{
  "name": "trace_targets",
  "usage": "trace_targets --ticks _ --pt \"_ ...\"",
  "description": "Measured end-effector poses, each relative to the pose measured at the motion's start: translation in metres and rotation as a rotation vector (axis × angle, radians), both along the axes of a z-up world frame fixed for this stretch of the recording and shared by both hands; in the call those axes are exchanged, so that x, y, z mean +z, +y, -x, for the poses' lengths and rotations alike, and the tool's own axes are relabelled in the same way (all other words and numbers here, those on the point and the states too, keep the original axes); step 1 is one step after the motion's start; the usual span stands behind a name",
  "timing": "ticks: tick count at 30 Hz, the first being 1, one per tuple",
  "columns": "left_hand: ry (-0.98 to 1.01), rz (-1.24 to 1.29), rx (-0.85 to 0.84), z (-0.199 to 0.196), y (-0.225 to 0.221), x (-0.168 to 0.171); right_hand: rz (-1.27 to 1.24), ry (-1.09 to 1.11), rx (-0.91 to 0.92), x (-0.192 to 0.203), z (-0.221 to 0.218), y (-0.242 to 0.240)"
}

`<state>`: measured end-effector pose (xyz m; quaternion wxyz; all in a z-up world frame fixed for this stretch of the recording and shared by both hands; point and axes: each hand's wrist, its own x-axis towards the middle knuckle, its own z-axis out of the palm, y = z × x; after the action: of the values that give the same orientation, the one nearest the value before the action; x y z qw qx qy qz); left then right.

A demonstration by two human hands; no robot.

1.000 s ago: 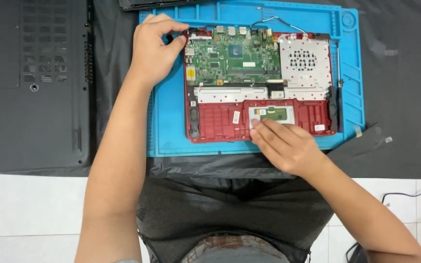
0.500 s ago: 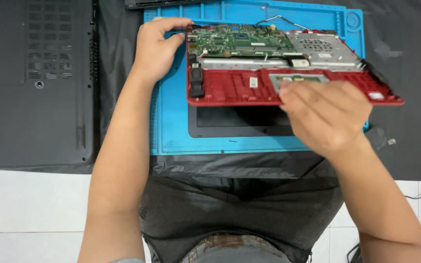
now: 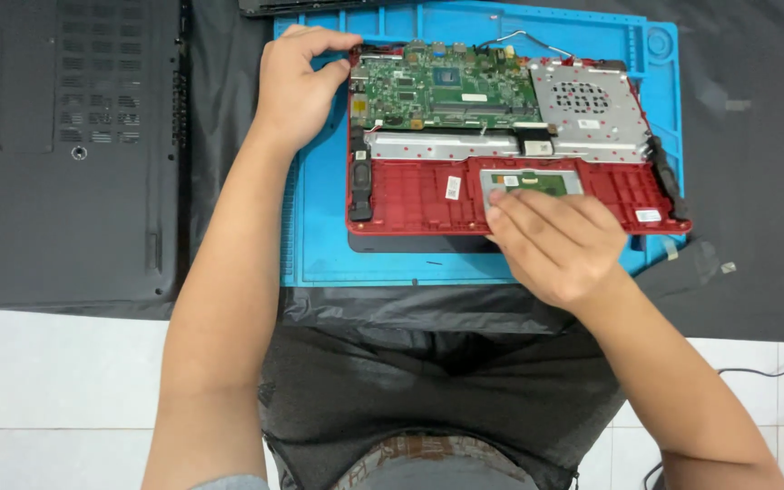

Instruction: The recorder is seen disassembling and repairing a laptop.

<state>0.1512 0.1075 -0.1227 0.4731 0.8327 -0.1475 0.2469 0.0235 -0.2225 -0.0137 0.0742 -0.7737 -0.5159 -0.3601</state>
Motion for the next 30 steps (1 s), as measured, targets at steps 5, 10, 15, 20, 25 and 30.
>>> trace_targets --ticks 5,10,15,20,25,30 --pt "-0.07 -0.041 0.006 0.002 -0.002 0.001 0.008 0.042 0.024 -0.017 0.004 0.001" --pt "-0.13 -0.093 0.035 0.012 -0.008 0.011 0.0 0.085 0.008 -0.03 0.007 0.001" --pt "0.088 0.197 -0.061 0.014 -0.012 0.023 -0.051 0.073 -0.021 -0.003 0.003 0.003" --pt "-0.19 -0.058 -0.012 0.009 -0.005 0.007 -0.079 0.113 -0.047 0.024 -0.007 0.008" --pt "-0.186 -0.102 -0.002 0.007 -0.003 0.007 -0.061 0.033 -0.066 0.059 -0.016 0.024" --pt "-0.092 -0.018 -0.026 0.012 -0.006 0.013 -0.095 0.126 -0.055 0.055 -0.031 0.005"
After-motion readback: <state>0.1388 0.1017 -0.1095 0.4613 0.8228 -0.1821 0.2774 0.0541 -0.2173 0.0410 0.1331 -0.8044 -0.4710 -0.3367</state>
